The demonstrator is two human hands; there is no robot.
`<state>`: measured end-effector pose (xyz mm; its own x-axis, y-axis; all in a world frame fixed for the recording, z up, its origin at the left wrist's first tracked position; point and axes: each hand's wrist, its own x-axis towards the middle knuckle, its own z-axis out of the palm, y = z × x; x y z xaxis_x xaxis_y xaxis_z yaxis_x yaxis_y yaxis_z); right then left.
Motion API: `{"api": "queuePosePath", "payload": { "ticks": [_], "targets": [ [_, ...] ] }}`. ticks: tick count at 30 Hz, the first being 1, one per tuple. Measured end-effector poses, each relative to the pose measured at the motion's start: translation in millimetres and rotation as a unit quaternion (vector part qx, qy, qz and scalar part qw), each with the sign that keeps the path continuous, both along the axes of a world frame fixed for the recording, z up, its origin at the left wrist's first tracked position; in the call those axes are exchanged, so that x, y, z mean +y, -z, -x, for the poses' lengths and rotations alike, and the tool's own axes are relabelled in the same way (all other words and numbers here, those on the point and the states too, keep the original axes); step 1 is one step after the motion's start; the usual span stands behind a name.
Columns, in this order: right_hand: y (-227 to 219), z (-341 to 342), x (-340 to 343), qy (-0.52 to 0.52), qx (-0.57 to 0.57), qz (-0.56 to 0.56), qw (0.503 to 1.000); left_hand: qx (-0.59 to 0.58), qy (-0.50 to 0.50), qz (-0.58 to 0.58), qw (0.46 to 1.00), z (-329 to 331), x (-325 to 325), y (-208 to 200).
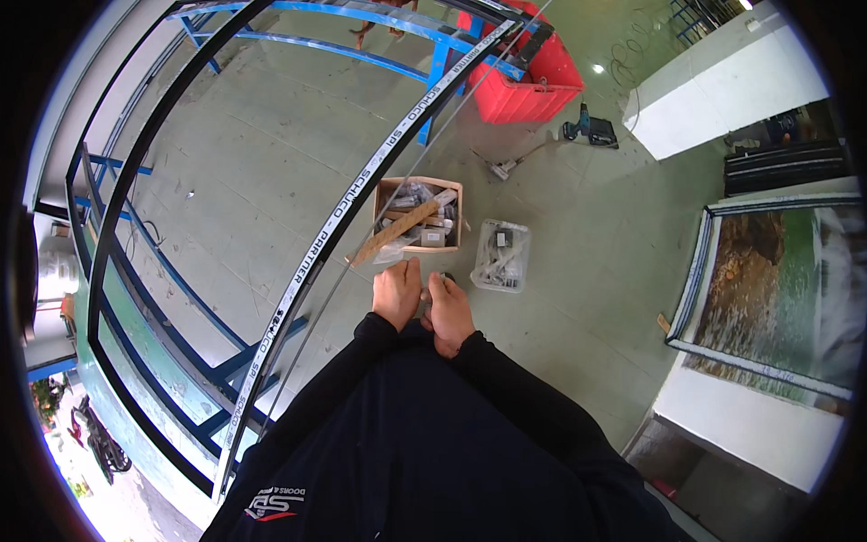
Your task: The worker is assembling and installing hardware components onto a metal window frame.
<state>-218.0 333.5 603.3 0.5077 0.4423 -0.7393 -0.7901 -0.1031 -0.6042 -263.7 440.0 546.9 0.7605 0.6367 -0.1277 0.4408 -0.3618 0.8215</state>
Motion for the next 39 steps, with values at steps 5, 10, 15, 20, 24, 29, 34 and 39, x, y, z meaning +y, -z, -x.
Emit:
{"api": "queuePosePath", "payload": {
  "ticks": [5,10,15,20,24,29,34,39],
  "targets": [
    [-72,10,-11,-0.214,-0.143,-0.109,0.960,0.110,-0.020,-0.061,0.992,-9,27,57],
    [-45,-42,-46,-0.169,-0.420,0.125,0.883,-0.032,-0.105,0.603,0.790,-25,18,27],
    [-40,-46,-38,-0.102,-0.380,0.060,0.917,-0.071,0.009,0.715,0.696,-35,14,-34],
    [-23,-55,-38,-0.046,-0.257,-0.024,0.965,-0.147,0.084,0.618,0.768,-28,12,-60],
    [-28,-58,-31,-0.036,-0.201,-0.095,0.974,-0.164,0.069,0.634,0.752,-21,20,-57],
    [-42,-58,-16,-0.162,-0.410,-0.018,0.897,-0.165,0.045,0.587,0.791,-16,23,-54],
    [-51,-52,-8,-0.204,-0.454,0.014,0.867,-0.167,0.056,0.569,0.803,-8,30,-49],
    [-45,-46,-2,-0.187,-0.541,0.034,0.820,-0.171,0.029,0.548,0.818,-5,32,-66]
  ]
}}
